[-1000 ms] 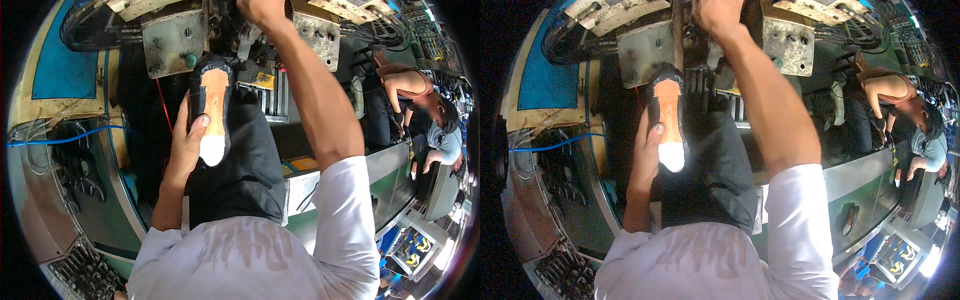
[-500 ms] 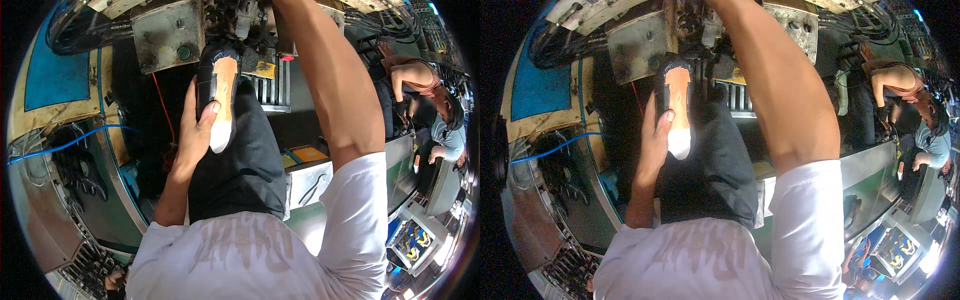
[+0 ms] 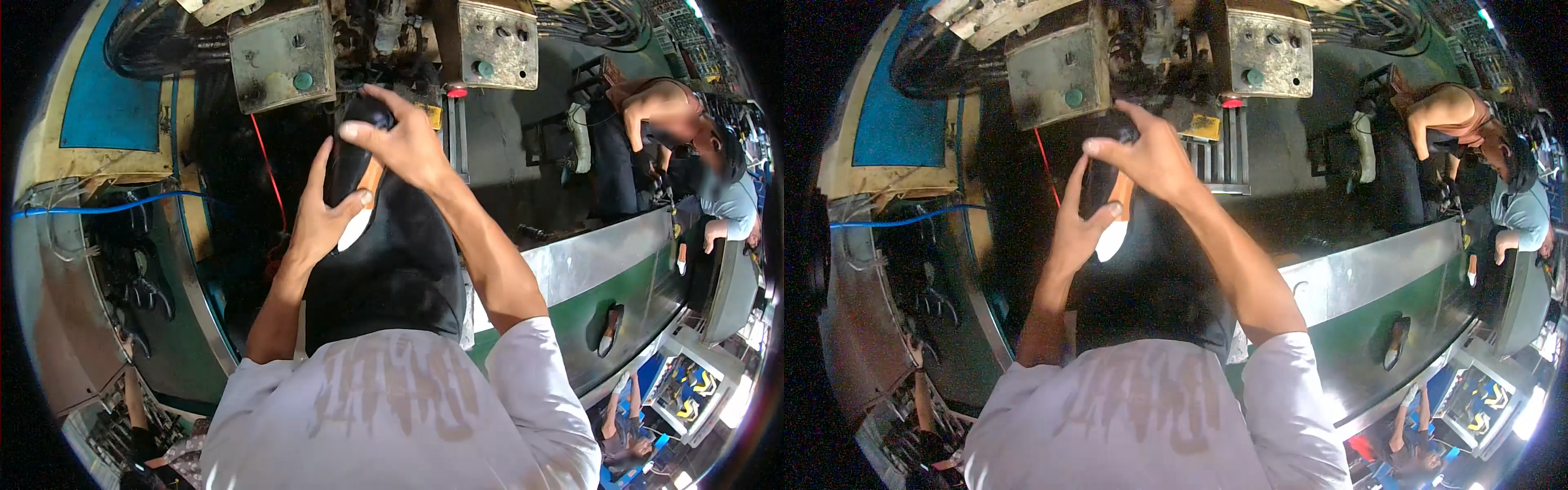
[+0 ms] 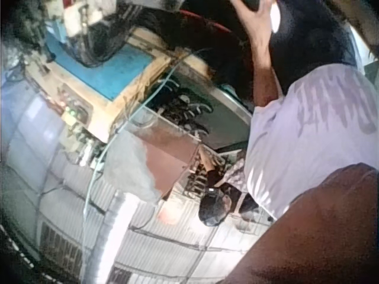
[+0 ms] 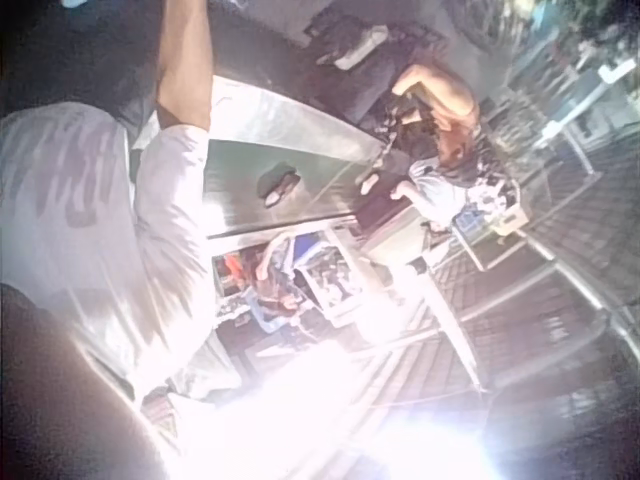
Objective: The person assembles shoes by placing the upper onto a last, securing it in a machine, and then removing the finished shoe. They repeat this process for multiple shoes, handling the shoe parts and operating the machine controls.
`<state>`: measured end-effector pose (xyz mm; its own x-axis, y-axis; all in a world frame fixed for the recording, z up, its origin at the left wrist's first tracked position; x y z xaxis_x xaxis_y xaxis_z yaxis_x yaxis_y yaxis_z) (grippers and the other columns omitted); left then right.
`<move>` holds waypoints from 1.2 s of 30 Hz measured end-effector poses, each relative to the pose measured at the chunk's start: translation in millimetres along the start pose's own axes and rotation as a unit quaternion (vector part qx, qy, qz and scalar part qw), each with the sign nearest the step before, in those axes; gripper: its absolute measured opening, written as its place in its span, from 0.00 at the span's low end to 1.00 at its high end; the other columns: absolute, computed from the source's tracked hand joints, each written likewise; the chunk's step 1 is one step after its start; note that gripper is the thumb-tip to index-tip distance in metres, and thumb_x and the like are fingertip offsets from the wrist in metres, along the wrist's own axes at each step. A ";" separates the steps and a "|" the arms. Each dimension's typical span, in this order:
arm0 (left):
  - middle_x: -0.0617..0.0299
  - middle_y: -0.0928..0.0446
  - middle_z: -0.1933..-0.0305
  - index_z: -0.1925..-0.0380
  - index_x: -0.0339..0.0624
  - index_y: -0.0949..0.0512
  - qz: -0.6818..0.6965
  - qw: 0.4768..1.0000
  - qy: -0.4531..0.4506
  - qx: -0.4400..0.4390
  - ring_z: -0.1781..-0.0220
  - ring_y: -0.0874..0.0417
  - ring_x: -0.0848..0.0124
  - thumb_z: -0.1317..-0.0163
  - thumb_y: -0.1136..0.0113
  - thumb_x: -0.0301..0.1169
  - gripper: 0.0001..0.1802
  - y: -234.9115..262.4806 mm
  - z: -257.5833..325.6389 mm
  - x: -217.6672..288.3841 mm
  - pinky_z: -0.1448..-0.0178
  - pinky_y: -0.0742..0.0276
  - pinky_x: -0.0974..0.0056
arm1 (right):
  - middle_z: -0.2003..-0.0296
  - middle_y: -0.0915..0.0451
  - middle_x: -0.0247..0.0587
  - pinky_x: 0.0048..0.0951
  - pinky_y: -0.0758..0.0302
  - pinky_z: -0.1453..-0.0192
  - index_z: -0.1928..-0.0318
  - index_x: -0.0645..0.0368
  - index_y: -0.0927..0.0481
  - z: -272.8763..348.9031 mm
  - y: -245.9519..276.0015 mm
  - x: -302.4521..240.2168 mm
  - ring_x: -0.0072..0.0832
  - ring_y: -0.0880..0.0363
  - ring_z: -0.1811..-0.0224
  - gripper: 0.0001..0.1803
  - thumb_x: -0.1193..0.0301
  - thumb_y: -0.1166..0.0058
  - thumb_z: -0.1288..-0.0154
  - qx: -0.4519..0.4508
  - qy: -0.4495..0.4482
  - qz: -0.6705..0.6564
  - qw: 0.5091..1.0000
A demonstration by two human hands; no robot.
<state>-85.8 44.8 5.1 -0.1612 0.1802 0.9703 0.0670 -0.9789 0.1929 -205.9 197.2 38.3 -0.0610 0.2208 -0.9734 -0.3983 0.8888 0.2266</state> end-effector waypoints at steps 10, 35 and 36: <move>0.38 0.33 0.26 0.20 0.48 0.37 -0.309 0.911 -0.257 0.087 0.28 0.25 0.39 0.54 0.14 0.29 0.59 35.8 68.7 39.3 0.28 0.22 0.46 | 0.20 0.36 0.58 0.42 0.39 0.16 0.18 0.61 0.41 103.0 20.9 -24.7 0.48 0.37 0.17 0.57 0.64 0.20 0.43 -0.073 0.127 0.014 0.989; 0.38 0.25 0.30 0.17 0.35 0.46 -0.073 0.684 0.261 0.677 0.33 0.22 0.57 0.35 0.25 0.48 0.56 250.0 502.3 -204.3 0.30 0.26 0.56 | 0.28 0.27 0.58 0.60 0.37 0.21 0.36 0.63 0.17 108.8 -59.5 166.9 0.61 0.36 0.23 0.25 0.60 0.40 0.26 -0.061 0.226 0.488 0.841; 0.42 0.21 0.34 0.17 0.36 0.48 -0.134 0.649 0.315 0.679 0.41 0.16 0.62 0.33 0.24 0.44 0.55 252.5 530.1 -219.3 0.37 0.20 0.59 | 0.28 0.27 0.58 0.60 0.37 0.21 0.36 0.62 0.17 108.0 -60.3 166.0 0.61 0.36 0.23 0.25 0.60 0.40 0.26 -0.060 0.229 0.491 0.839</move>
<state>488.5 -190.9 -81.8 -0.6881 -0.1672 0.7061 0.6912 0.1453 0.7079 -93.1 223.7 -133.3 -0.7466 0.6215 -0.2373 -0.0379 0.3165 0.9478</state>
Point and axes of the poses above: each hand's wrist, its own z-axis away from the middle knuckle, its own y-axis out of the back of the hand, x = y × z, the point moved 3 cm from there along -z, towards the middle knuckle
